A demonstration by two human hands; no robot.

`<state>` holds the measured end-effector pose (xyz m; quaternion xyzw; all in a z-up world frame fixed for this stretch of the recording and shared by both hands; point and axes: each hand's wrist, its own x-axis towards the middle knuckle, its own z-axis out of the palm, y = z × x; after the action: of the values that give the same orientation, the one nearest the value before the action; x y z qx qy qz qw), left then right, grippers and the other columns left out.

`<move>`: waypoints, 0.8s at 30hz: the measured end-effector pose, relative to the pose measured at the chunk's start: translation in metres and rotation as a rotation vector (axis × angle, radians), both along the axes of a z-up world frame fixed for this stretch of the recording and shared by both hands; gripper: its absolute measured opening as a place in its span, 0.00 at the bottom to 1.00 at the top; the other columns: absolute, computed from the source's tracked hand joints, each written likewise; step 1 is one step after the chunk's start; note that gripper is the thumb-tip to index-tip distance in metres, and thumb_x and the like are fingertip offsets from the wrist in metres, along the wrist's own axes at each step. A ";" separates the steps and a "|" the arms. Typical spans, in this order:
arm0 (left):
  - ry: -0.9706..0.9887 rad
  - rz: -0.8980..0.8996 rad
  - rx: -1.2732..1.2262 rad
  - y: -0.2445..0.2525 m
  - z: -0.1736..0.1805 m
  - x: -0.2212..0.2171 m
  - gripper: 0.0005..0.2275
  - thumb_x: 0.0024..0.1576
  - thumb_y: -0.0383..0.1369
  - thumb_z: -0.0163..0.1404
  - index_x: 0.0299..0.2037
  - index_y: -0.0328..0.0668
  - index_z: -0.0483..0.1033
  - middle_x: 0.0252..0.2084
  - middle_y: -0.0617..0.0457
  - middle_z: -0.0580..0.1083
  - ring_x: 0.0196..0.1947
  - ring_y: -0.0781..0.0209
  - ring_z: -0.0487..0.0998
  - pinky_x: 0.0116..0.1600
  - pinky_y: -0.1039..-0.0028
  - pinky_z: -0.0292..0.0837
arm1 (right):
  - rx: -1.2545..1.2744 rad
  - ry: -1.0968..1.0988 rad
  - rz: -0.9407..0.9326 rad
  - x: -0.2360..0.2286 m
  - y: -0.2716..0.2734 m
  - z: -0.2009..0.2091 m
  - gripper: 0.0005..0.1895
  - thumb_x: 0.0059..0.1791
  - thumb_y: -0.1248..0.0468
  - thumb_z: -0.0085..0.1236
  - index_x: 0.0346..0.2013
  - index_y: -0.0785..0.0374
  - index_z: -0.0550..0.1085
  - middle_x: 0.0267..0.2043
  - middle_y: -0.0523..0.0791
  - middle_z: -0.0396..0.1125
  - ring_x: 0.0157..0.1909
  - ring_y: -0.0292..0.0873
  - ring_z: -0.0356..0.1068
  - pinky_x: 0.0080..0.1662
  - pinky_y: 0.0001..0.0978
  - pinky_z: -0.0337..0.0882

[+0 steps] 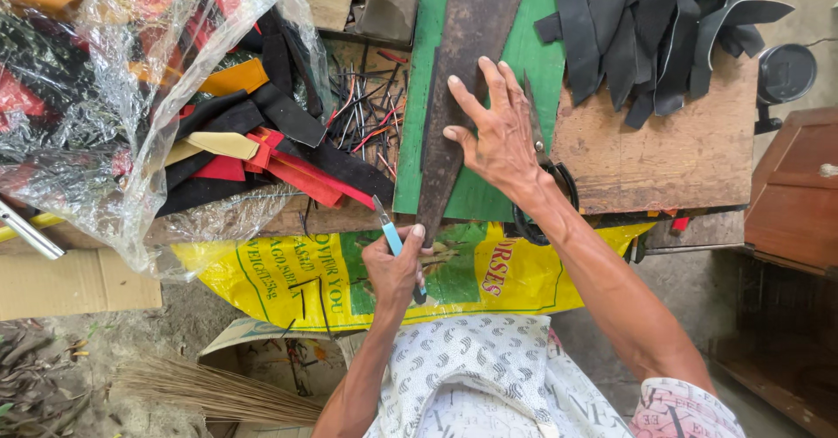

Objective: The person uses a utility knife to cut a long strip of black rubber material on a green cutting board. They then use scissors to trim the cut piece. The person continues cutting additional strips from the rubber sheet.

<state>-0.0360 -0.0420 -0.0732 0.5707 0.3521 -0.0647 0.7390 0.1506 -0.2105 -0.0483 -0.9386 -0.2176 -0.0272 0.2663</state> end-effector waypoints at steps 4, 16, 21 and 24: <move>-0.030 0.019 -0.015 -0.003 0.000 0.011 0.13 0.58 0.34 0.59 0.36 0.25 0.79 0.23 0.43 0.79 0.10 0.71 0.67 0.14 0.77 0.62 | 0.012 0.031 -0.003 0.011 0.001 -0.004 0.38 0.46 0.58 0.69 0.70 0.55 0.68 0.76 0.58 0.46 0.77 0.67 0.45 0.72 0.57 0.52; -0.003 0.010 0.021 0.000 0.011 0.017 0.13 0.57 0.35 0.59 0.36 0.26 0.80 0.24 0.43 0.80 0.10 0.72 0.67 0.14 0.79 0.61 | 0.017 0.065 -0.023 0.016 0.004 -0.016 0.36 0.52 0.50 0.63 0.73 0.51 0.64 0.79 0.56 0.42 0.80 0.65 0.35 0.75 0.64 0.38; 0.024 0.015 -0.005 0.002 0.011 0.018 0.13 0.57 0.35 0.59 0.35 0.26 0.80 0.24 0.42 0.80 0.09 0.72 0.66 0.14 0.78 0.60 | -0.020 0.088 -0.014 0.017 0.004 -0.018 0.35 0.55 0.49 0.59 0.76 0.45 0.61 0.81 0.55 0.38 0.81 0.64 0.32 0.75 0.63 0.35; 0.048 0.027 -0.048 0.004 0.010 0.020 0.13 0.56 0.34 0.60 0.35 0.25 0.80 0.25 0.41 0.81 0.09 0.72 0.66 0.14 0.78 0.60 | -0.038 0.095 -0.016 0.019 0.005 -0.017 0.34 0.56 0.48 0.57 0.76 0.45 0.60 0.82 0.54 0.37 0.82 0.64 0.31 0.75 0.63 0.34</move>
<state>-0.0158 -0.0379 -0.0628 0.5462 0.3756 -0.0770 0.7447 0.1692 -0.2055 -0.0657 -0.9454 -0.1978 0.0196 0.2581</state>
